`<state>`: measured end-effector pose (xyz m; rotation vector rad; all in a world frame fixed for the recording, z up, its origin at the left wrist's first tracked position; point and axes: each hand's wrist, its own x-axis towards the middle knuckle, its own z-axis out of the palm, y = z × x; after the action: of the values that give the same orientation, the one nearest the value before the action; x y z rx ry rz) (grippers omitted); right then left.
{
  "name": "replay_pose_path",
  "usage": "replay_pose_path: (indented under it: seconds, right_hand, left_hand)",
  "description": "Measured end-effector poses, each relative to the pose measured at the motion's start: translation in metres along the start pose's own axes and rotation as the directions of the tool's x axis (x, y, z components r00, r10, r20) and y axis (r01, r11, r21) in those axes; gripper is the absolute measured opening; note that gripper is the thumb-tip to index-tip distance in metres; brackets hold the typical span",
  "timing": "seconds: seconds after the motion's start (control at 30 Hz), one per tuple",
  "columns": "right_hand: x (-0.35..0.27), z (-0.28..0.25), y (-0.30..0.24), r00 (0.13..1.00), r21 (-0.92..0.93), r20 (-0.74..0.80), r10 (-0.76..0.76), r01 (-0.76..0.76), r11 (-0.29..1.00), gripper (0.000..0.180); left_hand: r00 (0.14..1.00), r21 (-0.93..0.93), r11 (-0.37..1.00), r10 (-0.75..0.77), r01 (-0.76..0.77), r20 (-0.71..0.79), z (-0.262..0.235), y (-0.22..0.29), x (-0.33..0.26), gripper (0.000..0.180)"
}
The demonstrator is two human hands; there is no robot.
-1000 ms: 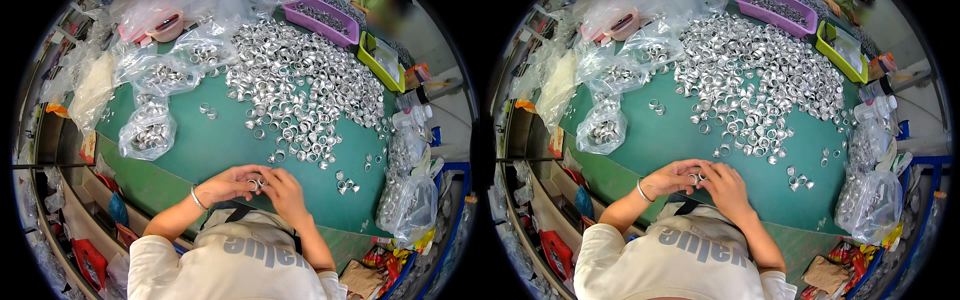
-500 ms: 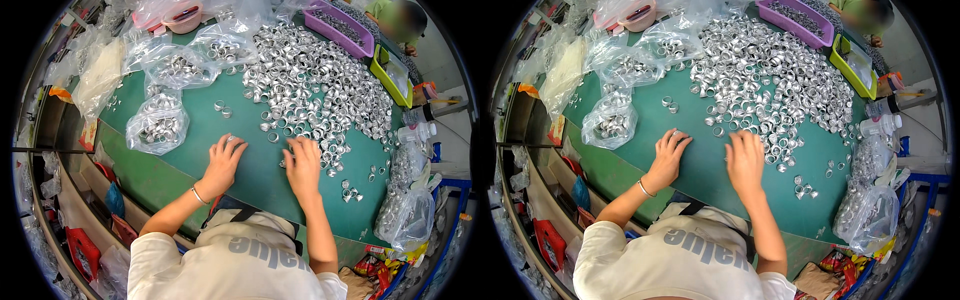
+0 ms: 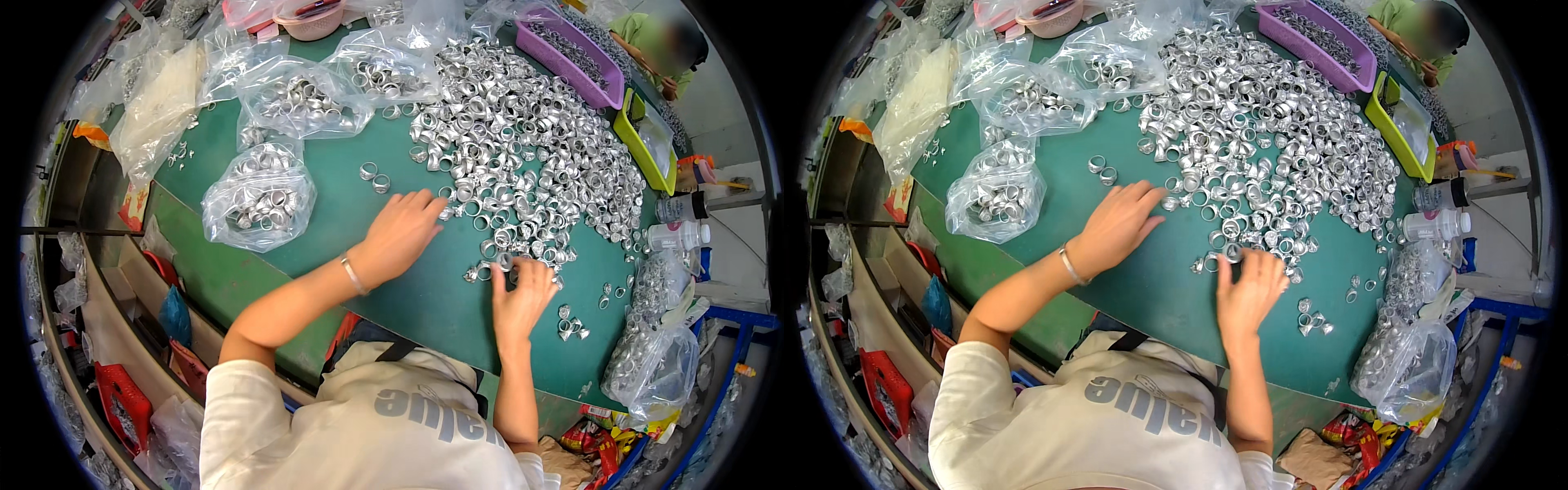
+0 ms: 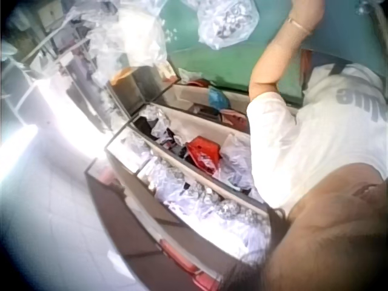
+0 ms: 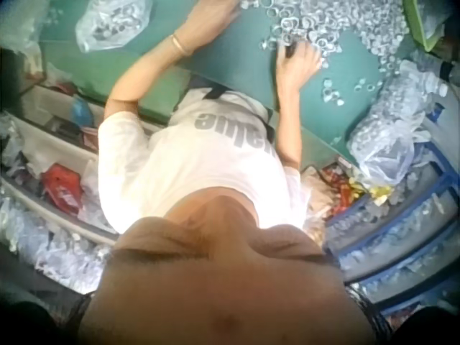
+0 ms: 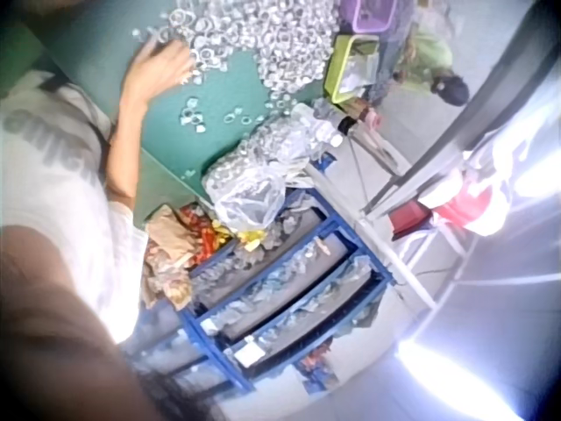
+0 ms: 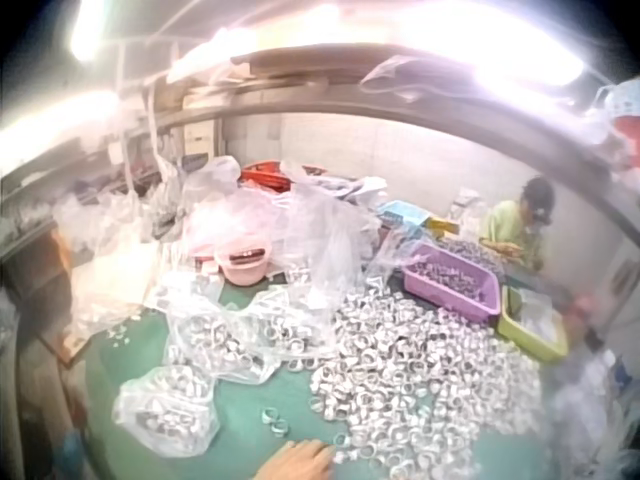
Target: The person sorts through a large pile of silver-colored metal rings on a green table, handling them individually or in small groups to check them before setting them aside on the table surface.
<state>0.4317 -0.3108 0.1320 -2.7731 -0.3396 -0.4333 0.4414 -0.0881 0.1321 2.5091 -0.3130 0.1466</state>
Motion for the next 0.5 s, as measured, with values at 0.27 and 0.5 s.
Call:
replay_pose_path:
  seconds: [0.27, 0.5]
  right_hand:
    - [0.016, -0.014, 0.010, 1.000, 0.110, 0.011, 0.028, -0.029, 0.993, 0.030]
    - [0.062, 0.021, -0.023, 0.963, 0.294, 0.034, -0.266, 0.245, 0.924, 0.037]
  left_hand:
    - [0.886, -0.752, 0.468, -0.246, 0.463, 0.393, -0.005, -0.029, 0.024, 0.016]
    - [0.772, -0.744, 0.205, -0.173, 0.636, 0.612, -0.030, -0.034, 0.001, 0.017]
